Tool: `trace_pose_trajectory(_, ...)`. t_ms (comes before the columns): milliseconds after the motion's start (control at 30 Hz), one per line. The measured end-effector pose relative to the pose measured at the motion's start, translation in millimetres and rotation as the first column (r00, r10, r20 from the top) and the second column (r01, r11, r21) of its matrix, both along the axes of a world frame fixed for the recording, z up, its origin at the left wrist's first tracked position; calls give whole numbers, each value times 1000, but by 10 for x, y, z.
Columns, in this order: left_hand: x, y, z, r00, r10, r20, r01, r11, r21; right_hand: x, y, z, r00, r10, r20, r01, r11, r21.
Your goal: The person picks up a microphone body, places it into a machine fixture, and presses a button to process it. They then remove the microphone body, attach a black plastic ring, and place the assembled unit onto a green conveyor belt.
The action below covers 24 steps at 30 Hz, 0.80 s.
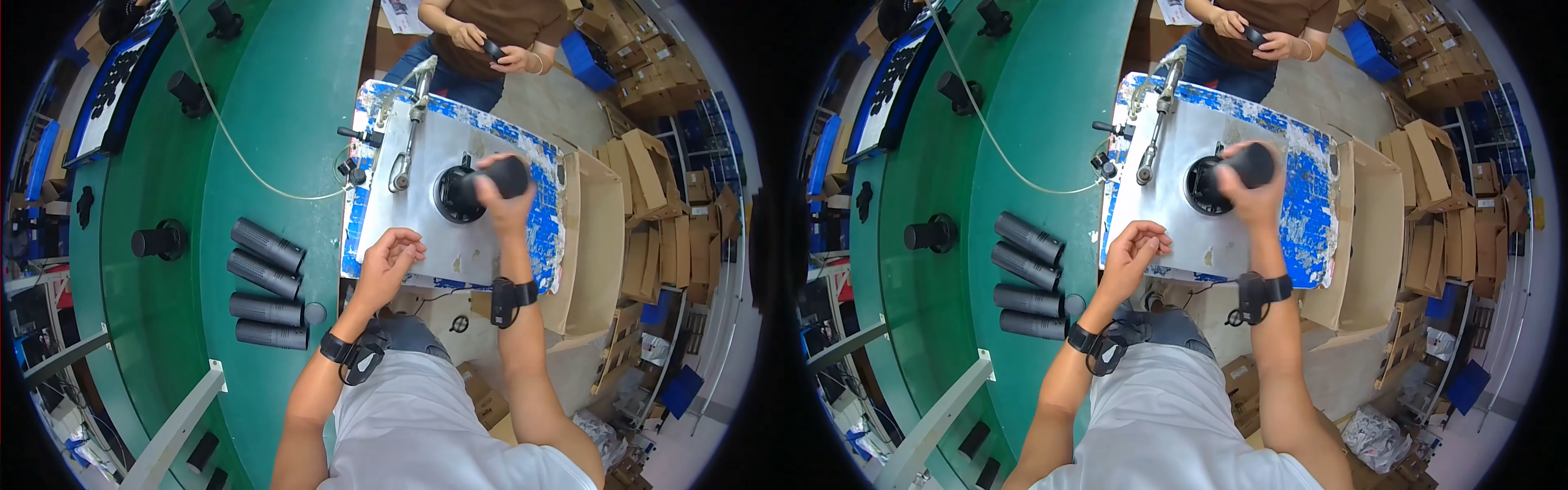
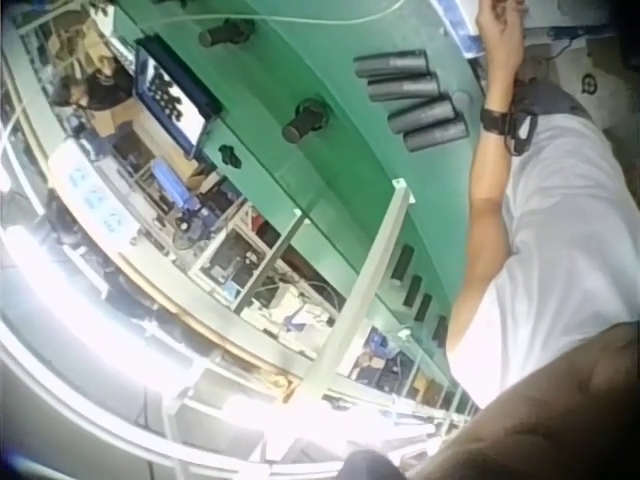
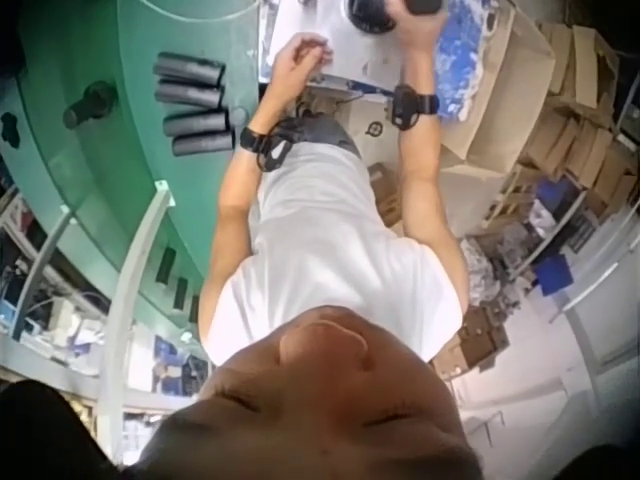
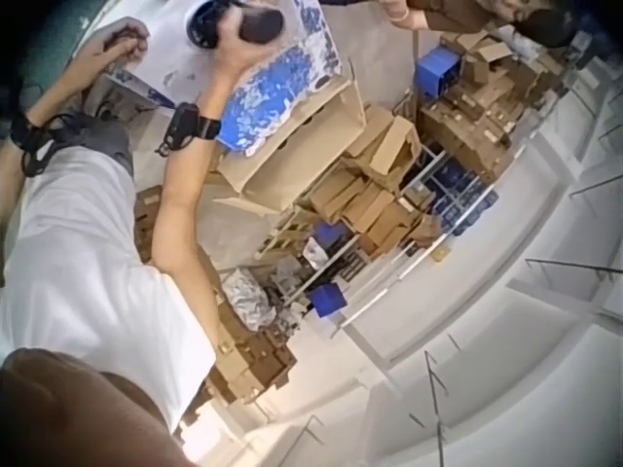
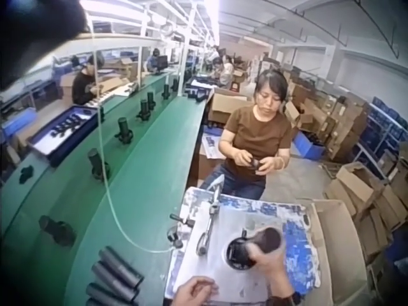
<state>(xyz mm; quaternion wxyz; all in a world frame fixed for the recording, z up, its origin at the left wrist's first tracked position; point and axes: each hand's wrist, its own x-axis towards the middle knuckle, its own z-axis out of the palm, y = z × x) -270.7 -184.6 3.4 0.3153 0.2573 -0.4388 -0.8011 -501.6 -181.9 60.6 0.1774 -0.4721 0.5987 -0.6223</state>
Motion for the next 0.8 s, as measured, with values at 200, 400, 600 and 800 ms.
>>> trace_pose_trajectory(200, 26, 22, 34, 999, -20, 40, 21, 1000, -22, 356, -56, -277, 966, -243, -84, 235, 968, -87)
trace_pose_trajectory(400, -33, 64, -5, 999, 45, 11, -45, 999, 3, 648, -256, -330, 758, -649, -68, 645, 761, -71)
trace_pose_trajectory(600, 12, 20, 12, 998, 39, 45, -37, 998, -42, 370, -114, -287, 867, -496, 38, 493, 867, 72)
trace_pose_trajectory(800, 21, -16, 52, 999, -47, -12, 47, 998, 33, -43, -129, 90, 977, 189, 102, -202, 968, 146)
